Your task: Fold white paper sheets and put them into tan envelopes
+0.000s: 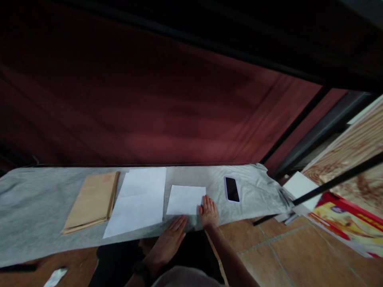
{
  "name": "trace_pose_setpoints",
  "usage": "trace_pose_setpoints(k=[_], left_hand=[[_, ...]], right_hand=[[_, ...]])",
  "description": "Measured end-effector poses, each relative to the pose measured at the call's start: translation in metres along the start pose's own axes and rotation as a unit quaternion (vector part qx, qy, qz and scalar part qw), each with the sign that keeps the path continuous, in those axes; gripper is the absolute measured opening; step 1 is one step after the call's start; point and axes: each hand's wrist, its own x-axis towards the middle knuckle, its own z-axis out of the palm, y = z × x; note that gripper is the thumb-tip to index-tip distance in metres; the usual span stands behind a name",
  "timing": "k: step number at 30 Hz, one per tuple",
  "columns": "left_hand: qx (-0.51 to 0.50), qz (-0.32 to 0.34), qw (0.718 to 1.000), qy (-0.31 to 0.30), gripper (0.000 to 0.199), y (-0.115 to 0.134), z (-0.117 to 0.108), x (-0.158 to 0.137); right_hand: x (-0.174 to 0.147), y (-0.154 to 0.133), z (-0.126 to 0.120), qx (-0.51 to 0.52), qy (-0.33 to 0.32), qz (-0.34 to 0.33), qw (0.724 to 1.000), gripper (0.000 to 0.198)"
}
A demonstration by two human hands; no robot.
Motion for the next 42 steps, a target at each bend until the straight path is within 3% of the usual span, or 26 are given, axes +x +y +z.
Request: trace_pose_setpoints(k=[8,17,27,33,36,40,42], left_hand=[[0.067,-0.05,0.995,0.046,0.053,-0.021,0.008,0.046],[0.089,-0.05,0.993,0.062,0.057,-0.012,0.015,0.091],[0.101,-0.114,0.984,0.091,0.059,-0.045,0.011,0.097],[0.113,-0.159,0.976,0.094,0.058,-0.043,0.01,0.102],[0.112,-0.146,0.98,0.077,0.056,-0.037,0.011,0.119],[0.111,-0.11,0.987,0.049,0.058,-0.037,0.015,0.135],[0.113,-0.099,0.988,0.036,0.059,-0.04,0.016,0.136]], right_hand=[[0.007,-0.014,-0.03,0.018,-0.004,0.012,1.0,0.052],[0.025,-0.045,-0.028,0.095,-0.064,-0.104,0.988,0.049],[0.027,-0.026,-0.02,0.055,-0.036,-0.056,0.996,0.054],[0.029,-0.011,-0.025,0.031,-0.026,0.017,0.999,0.052],[0.045,-0.026,-0.025,0.043,-0.03,0.029,0.998,0.05],[0.065,-0.053,-0.02,0.114,-0.044,-0.057,0.991,0.048],[0.068,-0.061,-0.016,0.124,-0.05,-0.067,0.989,0.049]])
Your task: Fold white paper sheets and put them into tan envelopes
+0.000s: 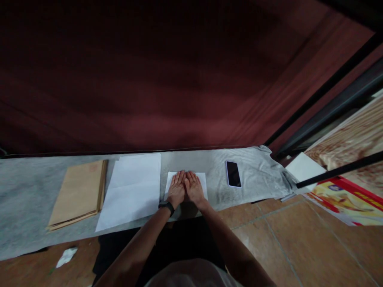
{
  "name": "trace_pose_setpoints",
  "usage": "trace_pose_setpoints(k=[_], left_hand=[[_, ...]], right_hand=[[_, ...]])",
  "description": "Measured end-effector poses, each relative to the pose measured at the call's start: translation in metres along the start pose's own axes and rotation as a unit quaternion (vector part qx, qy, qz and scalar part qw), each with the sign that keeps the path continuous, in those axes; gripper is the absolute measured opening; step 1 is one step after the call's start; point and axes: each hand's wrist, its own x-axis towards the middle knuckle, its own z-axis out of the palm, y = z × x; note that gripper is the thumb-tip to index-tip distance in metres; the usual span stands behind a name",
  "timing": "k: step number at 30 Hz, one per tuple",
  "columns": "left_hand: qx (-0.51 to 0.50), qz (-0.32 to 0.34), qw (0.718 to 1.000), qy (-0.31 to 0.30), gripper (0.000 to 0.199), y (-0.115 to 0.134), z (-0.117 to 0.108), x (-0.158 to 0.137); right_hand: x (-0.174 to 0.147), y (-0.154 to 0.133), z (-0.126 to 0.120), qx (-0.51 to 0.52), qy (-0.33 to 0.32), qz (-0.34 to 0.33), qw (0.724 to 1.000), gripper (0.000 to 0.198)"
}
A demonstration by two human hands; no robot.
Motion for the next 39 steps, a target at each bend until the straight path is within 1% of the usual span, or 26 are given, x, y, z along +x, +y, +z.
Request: trace_pose_setpoints(k=[3,7,11,17,22,27,29,31,33,35,37,39], left_hand=[[0.005,0.006,1.0,-0.005,0.06,-0.005,0.001,-0.002],[-0.006,-0.004,1.0,0.027,0.06,-0.008,0.003,-0.006],[-0.016,-0.036,0.997,0.07,0.06,-0.009,0.006,-0.011],[-0.016,-0.08,0.993,0.088,0.061,-0.009,0.003,-0.02],[-0.034,-0.1,0.989,0.106,0.063,-0.01,0.001,-0.028],[-0.046,-0.107,0.984,0.138,0.064,-0.01,0.001,-0.033],[-0.038,-0.122,0.984,0.126,0.064,-0.008,-0.003,-0.034],[-0.025,-0.133,0.985,0.104,0.063,-0.004,-0.007,-0.035],[-0.015,-0.113,0.99,0.079,0.062,0.001,-0.011,-0.036],[-0.004,-0.069,0.996,0.048,0.06,0.007,-0.013,-0.037],[0.009,-0.039,0.999,0.022,0.058,0.011,-0.012,-0.04],[0.019,-0.037,0.999,0.012,0.057,0.013,-0.01,-0.042]], right_hand=[[-0.005,-0.001,0.004,-0.011,-0.005,0.001,1.0,0.049],[-0.015,0.009,0.003,-0.028,-0.003,0.005,1.0,0.05],[-0.022,0.025,-0.001,-0.061,0.002,0.025,0.998,0.054],[-0.033,0.045,-0.009,-0.086,0.012,0.06,0.994,0.057],[-0.046,0.055,-0.014,-0.099,0.017,0.078,0.992,0.058],[-0.061,0.065,-0.019,-0.114,0.048,0.104,0.987,0.059],[-0.063,0.063,-0.021,-0.114,0.064,0.111,0.985,0.059],[-0.063,0.053,-0.024,-0.101,0.069,0.093,0.988,0.059],[-0.06,0.037,-0.023,-0.072,0.058,0.046,0.995,0.058],[-0.057,0.018,-0.02,-0.036,0.04,-0.003,0.999,0.056],[-0.055,0.001,-0.013,-0.008,0.021,-0.026,0.999,0.052],[-0.055,-0.008,-0.007,-0.002,0.011,-0.024,1.0,0.05]])
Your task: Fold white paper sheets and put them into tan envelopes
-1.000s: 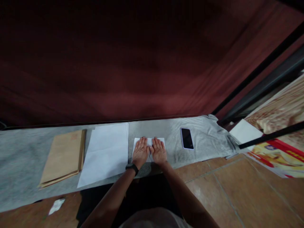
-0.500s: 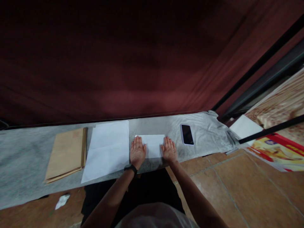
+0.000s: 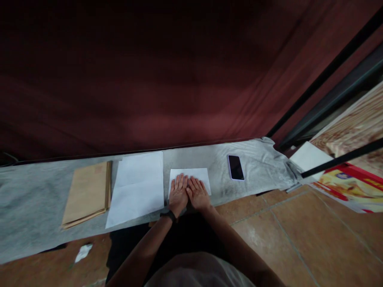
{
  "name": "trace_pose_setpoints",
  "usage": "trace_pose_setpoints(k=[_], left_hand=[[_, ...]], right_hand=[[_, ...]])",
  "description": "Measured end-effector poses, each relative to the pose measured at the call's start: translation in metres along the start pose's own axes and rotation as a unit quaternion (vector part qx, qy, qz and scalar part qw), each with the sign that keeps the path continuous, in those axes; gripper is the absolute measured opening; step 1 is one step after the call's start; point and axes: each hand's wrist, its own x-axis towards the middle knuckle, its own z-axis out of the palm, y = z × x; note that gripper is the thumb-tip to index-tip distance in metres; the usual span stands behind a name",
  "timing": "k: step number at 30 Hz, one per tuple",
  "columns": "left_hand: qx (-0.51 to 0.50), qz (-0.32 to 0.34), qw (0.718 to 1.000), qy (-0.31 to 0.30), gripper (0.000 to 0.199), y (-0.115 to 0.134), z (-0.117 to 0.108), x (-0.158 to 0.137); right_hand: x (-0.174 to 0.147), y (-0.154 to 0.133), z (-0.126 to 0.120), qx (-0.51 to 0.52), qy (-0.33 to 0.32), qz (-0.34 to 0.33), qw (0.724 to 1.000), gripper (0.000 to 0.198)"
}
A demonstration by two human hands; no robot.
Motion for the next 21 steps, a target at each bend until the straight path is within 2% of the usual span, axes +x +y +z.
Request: trace_pose_setpoints(k=[5,10,15,17,21], left_hand=[[-0.009,-0.03,0.999,0.025,0.057,-0.002,0.003,-0.003],[-0.042,-0.1,0.992,0.068,0.059,-0.007,0.001,-0.005],[-0.123,-0.17,0.975,0.066,0.058,-0.014,-0.017,0.002],[-0.195,-0.223,0.953,0.056,0.06,-0.018,-0.029,0.009],[-0.38,-0.343,0.857,0.053,0.061,-0.026,-0.05,0.023]], right_hand=[[-0.007,0.01,0.005,-0.033,0.022,0.01,0.999,0.053],[-0.017,0.034,0.0,-0.059,0.056,0.031,0.996,0.054],[-0.027,0.043,-0.005,-0.072,0.072,0.047,0.994,0.056],[-0.028,0.044,-0.005,-0.073,0.072,0.049,0.993,0.056],[-0.027,0.044,-0.006,-0.062,0.06,0.053,0.995,0.057]])
